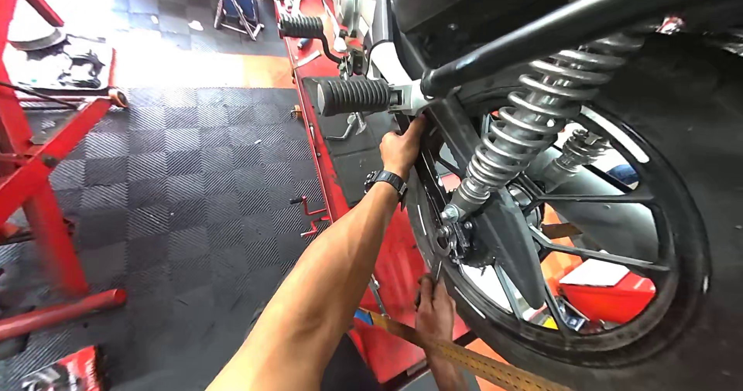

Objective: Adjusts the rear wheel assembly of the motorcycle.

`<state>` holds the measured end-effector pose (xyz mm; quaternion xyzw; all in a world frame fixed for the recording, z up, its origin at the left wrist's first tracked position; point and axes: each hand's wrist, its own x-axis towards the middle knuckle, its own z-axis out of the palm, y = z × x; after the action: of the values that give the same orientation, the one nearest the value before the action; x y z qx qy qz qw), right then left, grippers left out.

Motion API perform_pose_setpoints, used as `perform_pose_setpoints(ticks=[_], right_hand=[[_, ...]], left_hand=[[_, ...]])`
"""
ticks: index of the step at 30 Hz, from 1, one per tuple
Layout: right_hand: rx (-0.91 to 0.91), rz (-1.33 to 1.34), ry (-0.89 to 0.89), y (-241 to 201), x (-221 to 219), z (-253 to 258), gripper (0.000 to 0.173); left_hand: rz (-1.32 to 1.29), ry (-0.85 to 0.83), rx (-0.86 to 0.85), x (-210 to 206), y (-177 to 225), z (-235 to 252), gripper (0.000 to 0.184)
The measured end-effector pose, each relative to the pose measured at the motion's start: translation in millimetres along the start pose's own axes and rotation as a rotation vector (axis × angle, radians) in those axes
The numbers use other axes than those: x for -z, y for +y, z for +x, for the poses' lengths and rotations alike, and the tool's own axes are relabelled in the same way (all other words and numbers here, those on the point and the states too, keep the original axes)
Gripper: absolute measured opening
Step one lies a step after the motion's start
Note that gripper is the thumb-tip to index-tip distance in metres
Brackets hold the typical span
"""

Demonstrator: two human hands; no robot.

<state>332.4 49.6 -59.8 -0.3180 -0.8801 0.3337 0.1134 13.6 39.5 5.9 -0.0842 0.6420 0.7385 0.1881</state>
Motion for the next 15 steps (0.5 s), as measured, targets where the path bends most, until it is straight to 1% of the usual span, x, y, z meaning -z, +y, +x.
perform_pose_setpoints(ticks=[3, 6, 8, 10, 13, 15], right_hand=[[0.069, -0.095, 0.072, -2, 19, -1, 0.041], [0.053, -0.072, 0.071, -8, 17, 3, 0.043], [0.031, -0.015, 0.083, -9, 3, 13, 0.041], [0.046, 0.055, 0.124, -7, -17, 23, 0.035], [0.21, 0.199, 0.311, 0, -62, 47, 0.032], [0.256, 0.316, 0.318, -6, -88, 70, 0.035]], left_hand=[[-0.001, 0.003, -0.002, -1, 1, -1, 0.067], [-0.029, 0.003, 0.0, -1, 0, -1, 0.066], [-0.039, -0.002, -0.001, -1, -1, 1, 0.066], [-0.033, -0.003, -0.009, -1, -2, 1, 0.066], [-0.031, 0.012, -0.011, -1, 0, 1, 0.065], [-0.021, 0.019, -0.002, -2, 0, 2, 0.066]])
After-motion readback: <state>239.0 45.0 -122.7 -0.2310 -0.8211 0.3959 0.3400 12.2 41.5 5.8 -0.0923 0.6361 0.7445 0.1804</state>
